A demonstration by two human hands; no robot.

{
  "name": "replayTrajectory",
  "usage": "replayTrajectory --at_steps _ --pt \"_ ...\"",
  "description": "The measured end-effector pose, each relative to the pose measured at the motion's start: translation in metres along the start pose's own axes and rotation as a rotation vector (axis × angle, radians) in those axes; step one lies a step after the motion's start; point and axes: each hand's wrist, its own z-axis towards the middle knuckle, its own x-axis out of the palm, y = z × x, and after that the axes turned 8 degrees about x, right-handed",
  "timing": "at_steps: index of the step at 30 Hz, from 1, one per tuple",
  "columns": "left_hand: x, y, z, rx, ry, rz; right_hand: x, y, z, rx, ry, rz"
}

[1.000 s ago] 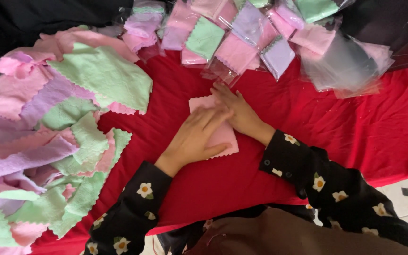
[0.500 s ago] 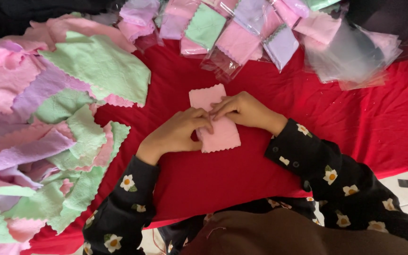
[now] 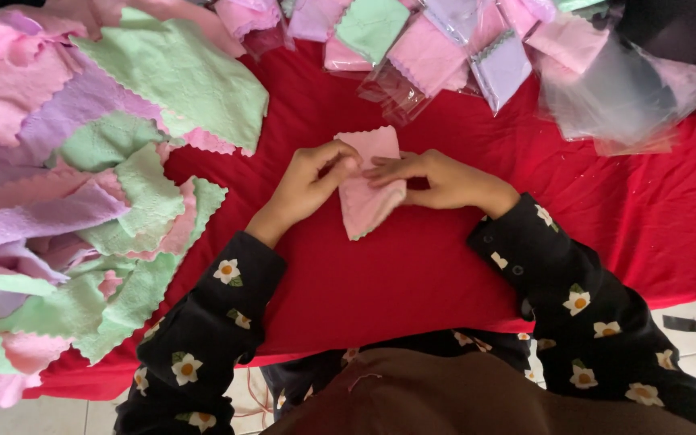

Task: The person folds pastel-colored cloths and places each folded cloth into a clear plastic bag. The person repeats this process for several cloths of different colors, stacking the packaged items on the table.

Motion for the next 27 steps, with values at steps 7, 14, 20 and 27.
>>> replayTrajectory --at_steps 7,14,20,27 --pt "0.004 -0.032 0.003 -0.051 0.117 -0.117 0.012 -0.094 0.003 0.099 -0.141 0.131" --pt "0.007 -0.037 0.004 -0.16 0.123 -0.02 0.013 -0.087 0.008 0.286 -0.378 0.437" --pt "0.011 0.008 -0.008 -0.195 -0.096 0.033 0.017 -0.041 0.014 0.183 -0.525 0.383" --pt "0.02 0.023 -0.01 -0.266 -0.171 0.186 0.03 -0.052 0.018 0.342 -0.525 0.298"
